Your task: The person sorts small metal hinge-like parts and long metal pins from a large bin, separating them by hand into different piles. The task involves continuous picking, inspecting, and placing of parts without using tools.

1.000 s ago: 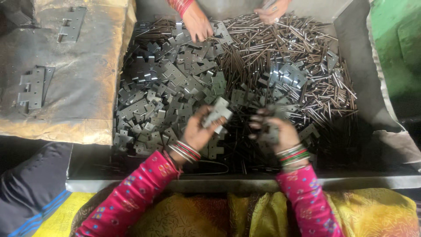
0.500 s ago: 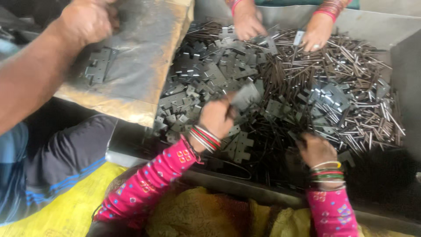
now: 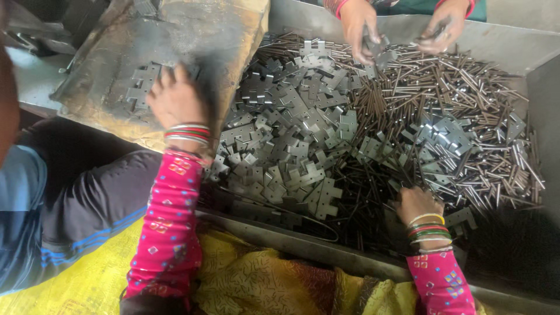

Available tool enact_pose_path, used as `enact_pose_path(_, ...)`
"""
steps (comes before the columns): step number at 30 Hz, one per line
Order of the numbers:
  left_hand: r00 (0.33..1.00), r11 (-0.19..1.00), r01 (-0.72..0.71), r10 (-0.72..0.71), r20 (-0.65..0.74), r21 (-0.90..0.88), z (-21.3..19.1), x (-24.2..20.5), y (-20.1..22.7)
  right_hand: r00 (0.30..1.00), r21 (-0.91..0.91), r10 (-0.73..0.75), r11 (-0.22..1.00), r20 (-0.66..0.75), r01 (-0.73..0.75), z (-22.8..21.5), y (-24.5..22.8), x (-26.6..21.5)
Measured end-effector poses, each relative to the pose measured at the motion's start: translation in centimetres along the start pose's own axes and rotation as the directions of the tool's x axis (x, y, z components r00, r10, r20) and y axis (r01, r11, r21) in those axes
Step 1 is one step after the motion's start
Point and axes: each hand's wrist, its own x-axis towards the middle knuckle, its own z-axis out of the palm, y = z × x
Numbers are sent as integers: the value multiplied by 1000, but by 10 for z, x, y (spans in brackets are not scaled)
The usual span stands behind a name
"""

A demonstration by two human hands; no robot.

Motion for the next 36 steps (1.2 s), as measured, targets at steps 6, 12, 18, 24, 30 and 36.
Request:
enact_pose_path(6,809,792,-246,485,331,-559,-62,-43,104,995,14,-51,999,-85,52,18,17,-5)
enact_pose_path(12,387,592,-255,787,480,-765,-66,-131,159,956,403,-225,870,-187,283,40,41,2)
enact_pose_path(18,707,722,-542,668,231,-430,-55,-173,183,914,607,-168,701,-369,375,27,36,-10)
enact_pose_path(24,564,665,-467,732,383,-583,-78,-149,179,789,815,202,145,-580,562,-10,28,-31)
enact_pose_path(30,323,637,-6,730,601,-771,-58,-126,176,897,536,371,-720,-240,441,-25,57,-44)
enact_pose_path(36,543,173,563,660,519,-808,-36,-132,178,960,545,62,-812,-275,208,-26,57,-34)
